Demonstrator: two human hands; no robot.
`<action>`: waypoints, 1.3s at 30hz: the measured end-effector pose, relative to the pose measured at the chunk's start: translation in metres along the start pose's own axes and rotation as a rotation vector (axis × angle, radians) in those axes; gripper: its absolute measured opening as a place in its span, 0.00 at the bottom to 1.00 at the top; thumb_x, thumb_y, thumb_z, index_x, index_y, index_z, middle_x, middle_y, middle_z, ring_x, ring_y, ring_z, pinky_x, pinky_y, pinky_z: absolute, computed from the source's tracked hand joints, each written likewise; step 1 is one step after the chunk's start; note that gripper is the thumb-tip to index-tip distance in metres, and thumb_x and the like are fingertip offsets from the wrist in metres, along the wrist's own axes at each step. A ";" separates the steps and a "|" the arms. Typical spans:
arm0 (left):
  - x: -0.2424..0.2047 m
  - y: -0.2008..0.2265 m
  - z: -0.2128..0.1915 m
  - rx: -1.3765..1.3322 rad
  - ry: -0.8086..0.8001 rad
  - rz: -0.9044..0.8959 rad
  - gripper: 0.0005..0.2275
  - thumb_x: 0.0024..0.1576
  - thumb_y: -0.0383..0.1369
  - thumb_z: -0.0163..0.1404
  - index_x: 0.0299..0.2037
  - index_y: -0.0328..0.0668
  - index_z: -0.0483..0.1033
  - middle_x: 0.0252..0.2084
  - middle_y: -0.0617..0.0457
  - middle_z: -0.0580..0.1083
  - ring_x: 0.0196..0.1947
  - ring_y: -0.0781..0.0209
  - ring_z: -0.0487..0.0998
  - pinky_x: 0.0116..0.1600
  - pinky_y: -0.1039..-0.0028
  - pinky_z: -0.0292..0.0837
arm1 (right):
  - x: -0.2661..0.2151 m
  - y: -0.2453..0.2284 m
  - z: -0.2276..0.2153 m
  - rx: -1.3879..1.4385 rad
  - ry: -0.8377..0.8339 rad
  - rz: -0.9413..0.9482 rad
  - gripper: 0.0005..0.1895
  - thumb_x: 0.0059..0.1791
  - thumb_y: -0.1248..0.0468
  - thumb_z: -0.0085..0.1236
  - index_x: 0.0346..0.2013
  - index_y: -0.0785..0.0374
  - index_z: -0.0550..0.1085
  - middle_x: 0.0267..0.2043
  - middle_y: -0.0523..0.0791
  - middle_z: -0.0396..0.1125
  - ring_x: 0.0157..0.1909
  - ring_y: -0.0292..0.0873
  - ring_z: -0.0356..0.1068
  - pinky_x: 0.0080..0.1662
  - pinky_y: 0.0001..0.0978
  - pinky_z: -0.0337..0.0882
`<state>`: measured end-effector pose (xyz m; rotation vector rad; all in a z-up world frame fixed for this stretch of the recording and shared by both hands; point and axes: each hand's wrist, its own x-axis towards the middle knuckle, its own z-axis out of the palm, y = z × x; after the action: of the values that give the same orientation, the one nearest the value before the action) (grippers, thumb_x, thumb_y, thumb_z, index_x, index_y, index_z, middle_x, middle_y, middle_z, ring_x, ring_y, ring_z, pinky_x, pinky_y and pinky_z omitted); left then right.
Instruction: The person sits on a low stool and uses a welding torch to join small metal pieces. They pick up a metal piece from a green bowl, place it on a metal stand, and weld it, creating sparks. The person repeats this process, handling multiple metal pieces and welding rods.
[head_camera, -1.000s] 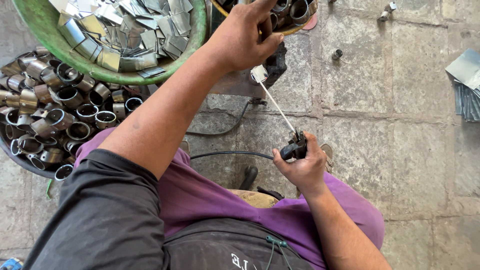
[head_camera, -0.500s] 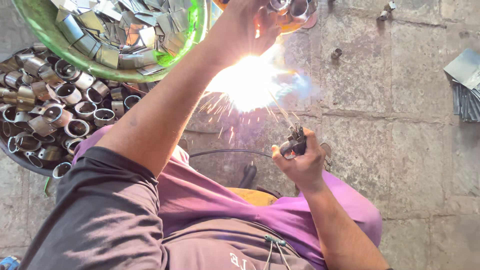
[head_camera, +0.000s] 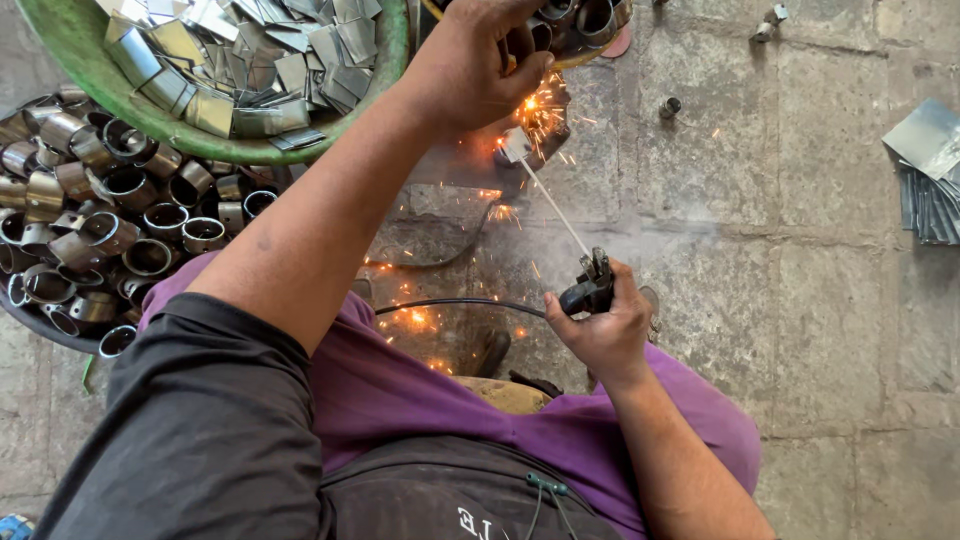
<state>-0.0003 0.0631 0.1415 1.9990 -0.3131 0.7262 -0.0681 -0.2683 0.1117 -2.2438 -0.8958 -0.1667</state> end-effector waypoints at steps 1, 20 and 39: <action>0.000 -0.002 0.000 0.008 -0.002 0.018 0.23 0.62 0.25 0.59 0.68 0.41 0.70 0.34 0.49 0.77 0.31 0.63 0.81 0.39 0.72 0.77 | 0.000 0.001 0.001 0.003 -0.012 -0.008 0.28 0.41 0.59 0.74 0.48 0.64 0.67 0.26 0.40 0.71 0.28 0.37 0.75 0.35 0.28 0.75; 0.002 -0.005 0.007 0.120 0.034 -0.118 0.12 0.61 0.31 0.55 0.54 0.41 0.79 0.33 0.51 0.79 0.31 0.59 0.82 0.37 0.68 0.76 | -0.002 -0.002 0.003 0.100 -0.031 0.120 0.27 0.40 0.63 0.74 0.47 0.63 0.67 0.25 0.39 0.70 0.26 0.35 0.69 0.32 0.28 0.70; -0.024 -0.064 0.061 0.511 -0.599 -0.345 0.44 0.42 0.38 0.66 0.73 0.57 0.57 0.59 0.45 0.70 0.55 0.38 0.69 0.55 0.50 0.68 | -0.004 0.071 -0.014 0.878 0.381 0.497 0.23 0.47 0.73 0.66 0.52 0.63 0.65 0.36 0.44 0.67 0.35 0.36 0.68 0.41 0.28 0.71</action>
<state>0.0345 0.0425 0.0598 2.6489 -0.1204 -0.0412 -0.0231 -0.3163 0.0809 -1.4617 -0.1209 0.0340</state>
